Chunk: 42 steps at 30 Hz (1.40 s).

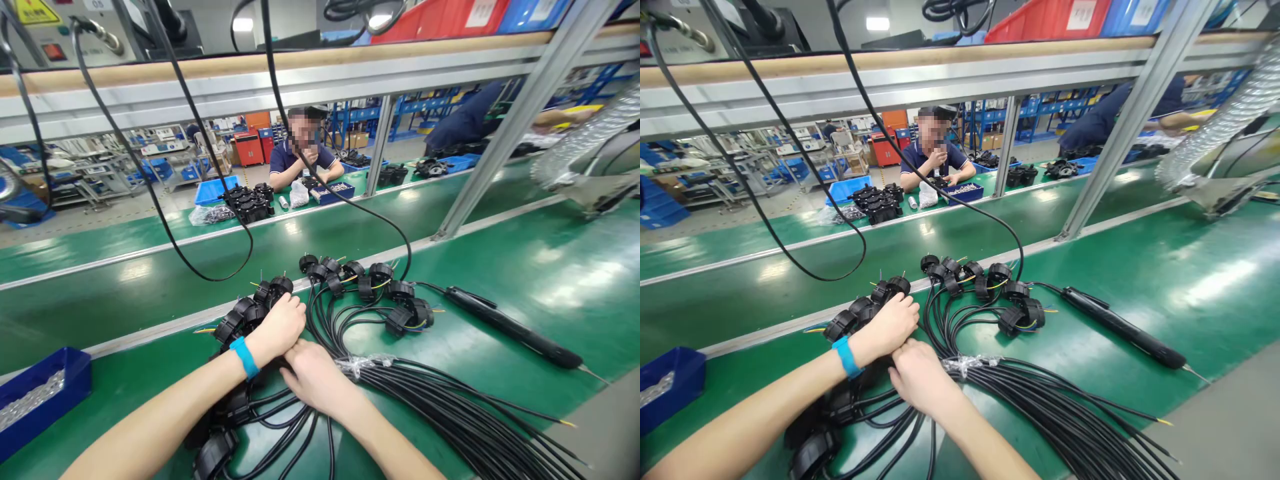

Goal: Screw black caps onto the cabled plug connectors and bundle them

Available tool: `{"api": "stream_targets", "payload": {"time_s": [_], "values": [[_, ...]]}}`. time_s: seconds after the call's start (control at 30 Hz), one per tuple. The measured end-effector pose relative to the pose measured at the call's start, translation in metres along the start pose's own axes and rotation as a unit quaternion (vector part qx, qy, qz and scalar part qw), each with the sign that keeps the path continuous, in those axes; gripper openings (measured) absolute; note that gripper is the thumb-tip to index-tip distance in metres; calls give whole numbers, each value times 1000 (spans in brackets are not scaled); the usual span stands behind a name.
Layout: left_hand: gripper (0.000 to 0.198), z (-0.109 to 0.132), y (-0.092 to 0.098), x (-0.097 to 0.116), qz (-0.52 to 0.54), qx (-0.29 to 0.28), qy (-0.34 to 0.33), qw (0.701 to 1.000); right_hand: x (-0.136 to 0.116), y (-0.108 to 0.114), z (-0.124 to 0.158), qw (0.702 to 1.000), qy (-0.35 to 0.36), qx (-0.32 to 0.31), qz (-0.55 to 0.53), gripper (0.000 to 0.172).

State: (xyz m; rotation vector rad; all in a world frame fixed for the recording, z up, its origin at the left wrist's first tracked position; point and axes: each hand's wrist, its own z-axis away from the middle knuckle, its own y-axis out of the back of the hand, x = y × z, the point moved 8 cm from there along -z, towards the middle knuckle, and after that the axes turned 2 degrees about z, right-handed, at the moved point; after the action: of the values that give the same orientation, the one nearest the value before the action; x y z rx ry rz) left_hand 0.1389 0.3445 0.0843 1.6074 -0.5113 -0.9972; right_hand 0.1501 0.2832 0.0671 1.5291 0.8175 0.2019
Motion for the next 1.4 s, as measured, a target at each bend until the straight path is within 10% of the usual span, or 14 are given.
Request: {"api": "stream_targets", "payload": {"time_s": [0.2,0.77,1.07,1.4], "values": [[15,-33,-5,-1,39,31,-111,993,12,16,0,996,-35,41,75,16],[16,-43,-27,-17,73,24,45,996,-26,-16,1,981,32,-29,189,16],[23,-52,1,27,130,57,-112,984,-28,-17,2,979,32,-26,199,24],[16,-72,-4,41,54,20,-84,995,-27,-25,0,983,28,-10,180,20]]}}
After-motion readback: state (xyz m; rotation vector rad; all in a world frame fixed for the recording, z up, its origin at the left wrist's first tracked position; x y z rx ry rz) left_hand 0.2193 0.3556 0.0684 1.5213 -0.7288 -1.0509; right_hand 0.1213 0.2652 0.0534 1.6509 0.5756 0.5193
